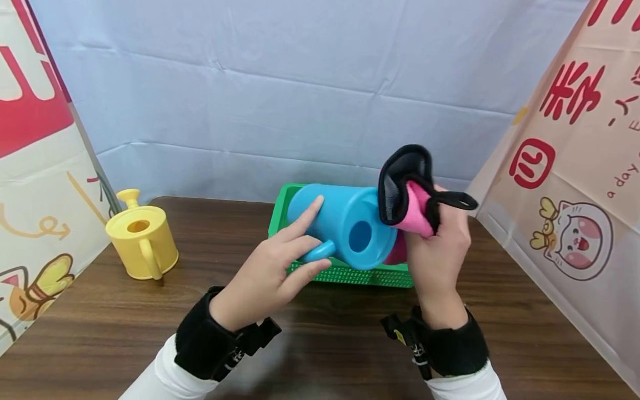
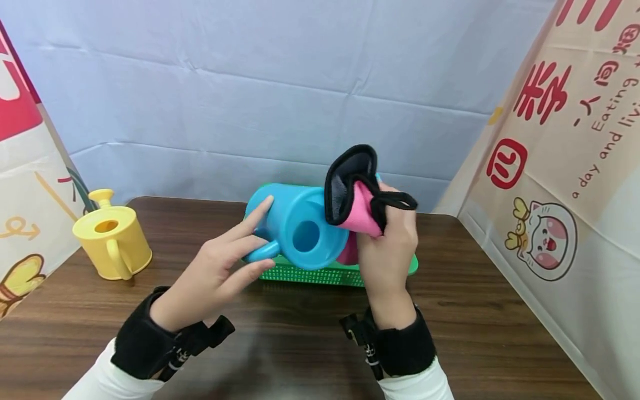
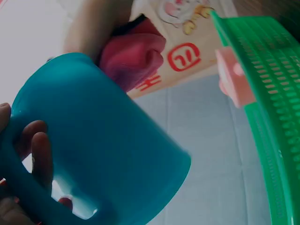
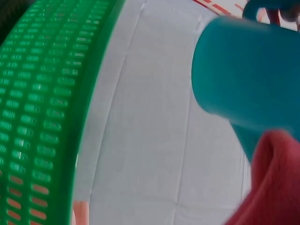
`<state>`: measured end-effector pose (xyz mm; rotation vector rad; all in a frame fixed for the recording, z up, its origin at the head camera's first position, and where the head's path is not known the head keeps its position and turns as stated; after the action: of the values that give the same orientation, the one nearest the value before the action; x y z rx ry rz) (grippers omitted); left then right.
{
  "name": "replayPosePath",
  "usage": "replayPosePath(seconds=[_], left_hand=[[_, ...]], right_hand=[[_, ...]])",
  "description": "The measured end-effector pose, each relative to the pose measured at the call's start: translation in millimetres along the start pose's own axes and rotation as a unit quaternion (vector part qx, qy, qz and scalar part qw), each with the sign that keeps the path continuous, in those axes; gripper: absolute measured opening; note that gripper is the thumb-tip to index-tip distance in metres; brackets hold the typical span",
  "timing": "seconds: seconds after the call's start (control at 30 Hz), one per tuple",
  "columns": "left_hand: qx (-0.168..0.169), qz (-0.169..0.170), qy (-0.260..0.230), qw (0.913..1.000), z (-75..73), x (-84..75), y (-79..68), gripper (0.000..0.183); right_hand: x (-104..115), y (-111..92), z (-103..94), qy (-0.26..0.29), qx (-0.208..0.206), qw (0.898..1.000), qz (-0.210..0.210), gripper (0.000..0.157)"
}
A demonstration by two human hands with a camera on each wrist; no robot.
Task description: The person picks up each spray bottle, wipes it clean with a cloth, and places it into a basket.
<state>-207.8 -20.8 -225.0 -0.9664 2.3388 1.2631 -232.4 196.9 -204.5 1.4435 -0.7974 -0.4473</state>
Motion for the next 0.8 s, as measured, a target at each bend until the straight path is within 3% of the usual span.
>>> replayPosePath(seconds=[0.13,0.23,0.33,0.43,0.6,0.8], left_hand=[[-0.015,0.022,0.06,0.9979,2.9,-0.2,-0.1,0.028],[-0.018,0.027,0.071,0.9969,3.2,2.0,0.4,0.02],[-0.021,0.02,0.074,0.9969,2.0,4.5,1.2,0.021],[-0.022,-0.003,0.067,0.9975,0.3,8.0,1.9,0.014],[-0.024,-0.023,0.055,0.9979,-0.8,9.0,1.9,0.013],[-0.052,-0.002,0.042,0.9978,-5.3,3.1,0.3,0.015]], right_hand=[[-4.7,-3.7,9.4,0.002,0.101,0.995,0.027,0.026],[-11.0,-5.3,12.4,0.038,0.152,0.983,0.094,0.033],[-15.6,-7.4,13.3,0.071,0.174,0.969,0.16,0.036],[-16.5,-7.6,12.3,0.086,0.165,0.965,0.185,0.038],[-9.5,-6.5,6.5,0.078,0.115,0.98,0.145,0.035],[7.7,-2.0,-1.3,0.027,0.077,0.995,0.052,0.036]])
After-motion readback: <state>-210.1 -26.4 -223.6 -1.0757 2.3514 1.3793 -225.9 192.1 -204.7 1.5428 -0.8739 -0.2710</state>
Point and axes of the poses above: each hand's wrist, its own y-axis towards the middle knuckle, its own z-axis out of the palm, x = y × z, the point moved 6 cm from there along y, towards the middle knuckle, and after that the axes turned 13 degrees about -z, right-handed, at the moved point
